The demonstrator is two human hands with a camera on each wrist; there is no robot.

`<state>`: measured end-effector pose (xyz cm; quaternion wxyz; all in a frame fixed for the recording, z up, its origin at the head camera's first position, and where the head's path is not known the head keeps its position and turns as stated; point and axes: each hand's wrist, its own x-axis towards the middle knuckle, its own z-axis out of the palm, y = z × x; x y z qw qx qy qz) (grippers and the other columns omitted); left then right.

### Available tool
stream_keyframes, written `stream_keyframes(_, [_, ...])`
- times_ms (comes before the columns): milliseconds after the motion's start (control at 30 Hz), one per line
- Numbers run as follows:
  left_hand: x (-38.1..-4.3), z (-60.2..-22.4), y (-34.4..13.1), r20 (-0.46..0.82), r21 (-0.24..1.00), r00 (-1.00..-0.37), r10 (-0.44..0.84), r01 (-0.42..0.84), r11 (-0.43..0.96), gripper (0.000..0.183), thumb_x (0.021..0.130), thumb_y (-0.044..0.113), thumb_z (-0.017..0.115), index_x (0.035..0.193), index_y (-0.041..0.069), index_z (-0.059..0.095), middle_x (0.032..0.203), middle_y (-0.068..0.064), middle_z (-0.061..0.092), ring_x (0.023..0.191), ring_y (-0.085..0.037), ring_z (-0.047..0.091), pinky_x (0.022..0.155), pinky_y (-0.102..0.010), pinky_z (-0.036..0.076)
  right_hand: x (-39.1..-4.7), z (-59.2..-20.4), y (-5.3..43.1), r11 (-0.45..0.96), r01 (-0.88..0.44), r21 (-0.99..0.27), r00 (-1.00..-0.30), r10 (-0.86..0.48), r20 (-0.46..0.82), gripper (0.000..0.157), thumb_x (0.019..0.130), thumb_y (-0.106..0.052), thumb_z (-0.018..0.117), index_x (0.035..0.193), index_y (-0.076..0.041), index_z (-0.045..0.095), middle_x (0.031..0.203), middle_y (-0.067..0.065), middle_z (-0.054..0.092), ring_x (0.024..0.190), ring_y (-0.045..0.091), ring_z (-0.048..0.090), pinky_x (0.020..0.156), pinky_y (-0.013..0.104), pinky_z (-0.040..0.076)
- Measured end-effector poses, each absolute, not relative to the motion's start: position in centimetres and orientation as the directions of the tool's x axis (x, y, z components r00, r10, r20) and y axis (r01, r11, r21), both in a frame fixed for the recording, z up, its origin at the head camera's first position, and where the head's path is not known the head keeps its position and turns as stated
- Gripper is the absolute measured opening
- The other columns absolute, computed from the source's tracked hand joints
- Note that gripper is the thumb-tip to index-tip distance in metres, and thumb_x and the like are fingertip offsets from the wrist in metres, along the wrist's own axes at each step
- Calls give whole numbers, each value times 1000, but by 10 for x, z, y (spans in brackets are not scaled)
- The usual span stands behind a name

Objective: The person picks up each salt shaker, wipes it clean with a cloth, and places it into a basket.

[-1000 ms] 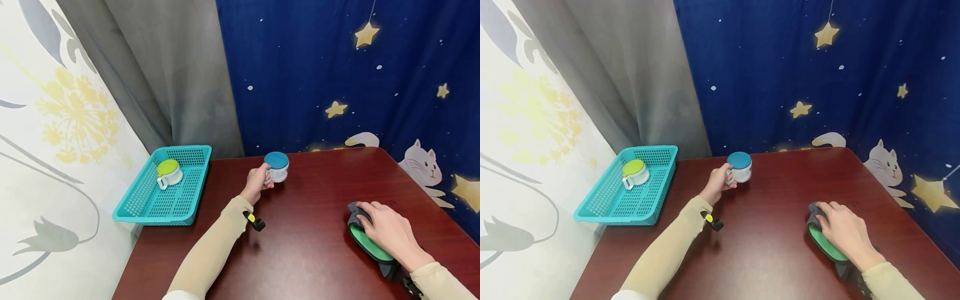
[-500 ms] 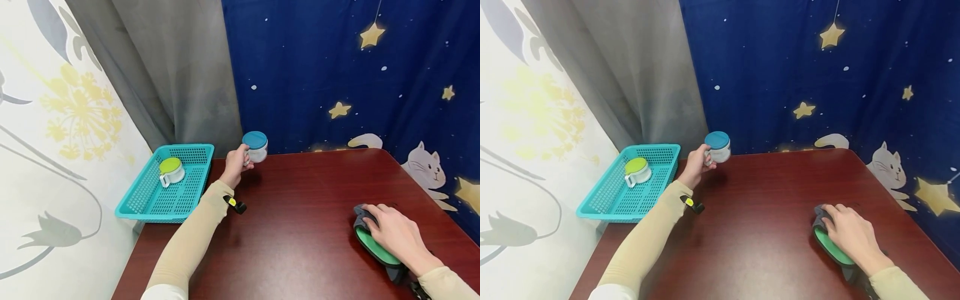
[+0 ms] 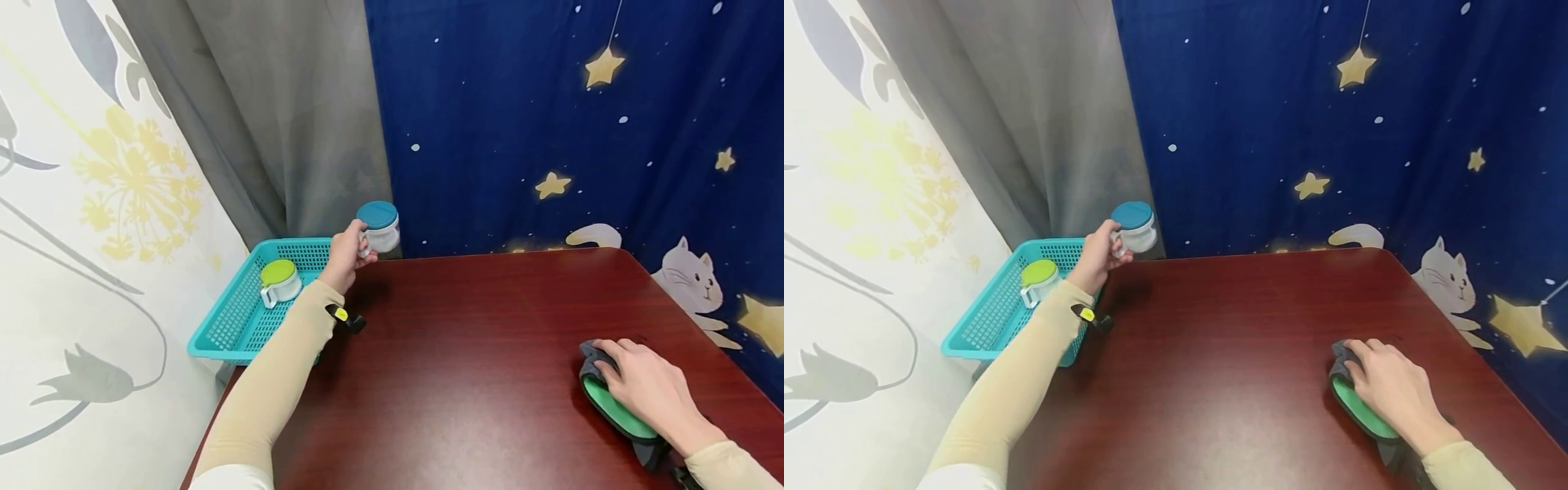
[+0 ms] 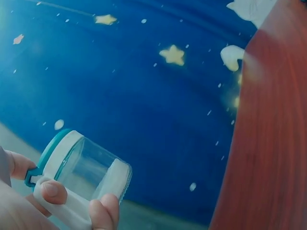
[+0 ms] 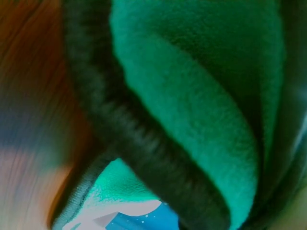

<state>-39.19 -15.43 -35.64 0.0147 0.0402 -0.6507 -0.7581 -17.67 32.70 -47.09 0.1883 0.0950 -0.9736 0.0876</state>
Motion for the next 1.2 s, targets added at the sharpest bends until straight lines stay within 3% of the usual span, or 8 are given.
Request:
stream_keyframes(167, [-396,-348,-185,-57,987,-994,-94,-42,-158,51,93,41,63,59,8,45,54,-4,44,56,-23,65,64,-34,60,-175,-470,327,967,-217,-134,-912,-151,382,35,84,-24,78,117,-16,71,93,7,67,80,31,65,47,46,49])
stream_keyframes(333, [-393,-344,-219,-119,981,-987,-107,-101,-164,58,93,49,68,61,7,44,55,-6,45,58,-26,68,53,-28,55,-174,-470,328,967,-222,-129,-909,-156,387,35,83,-24,79,116,-16,71,93,8,67,80,31,65,48,47,50])
stream_keyframes(567, [-384,-338,-269,-167,978,-980,-112,-150,-147,54,98,46,62,69,4,44,52,-3,45,60,-26,69,49,-26,51,-174,-470,329,966,-228,-123,-902,-163,399,35,82,-24,79,115,-16,71,93,8,67,79,31,66,48,48,50])
stream_keyframes(800, [-393,-350,-308,-253,966,-966,-59,-250,-64,58,98,48,60,60,7,45,54,-7,54,61,-24,70,48,-26,49,-174,-471,332,967,-223,-121,-900,-157,406,35,82,-23,79,115,-16,71,92,7,67,78,30,66,47,48,49])
stream_keyframes(1000, [-401,-372,-336,-268,963,-963,38,-267,23,59,100,47,58,63,4,40,55,-8,48,73,-27,71,55,-29,52,-174,-473,333,968,-221,-116,-899,-157,408,35,82,-24,79,115,-17,71,91,5,66,77,28,65,46,45,48])
stream_keyframes(1200, [-403,-386,-346,-329,943,-936,127,-319,96,53,102,45,57,69,7,39,58,-4,43,83,-29,72,78,-37,58,-170,-473,334,969,-218,-113,-898,-154,412,34,82,-24,79,114,-16,72,90,5,66,77,29,66,48,46,49])
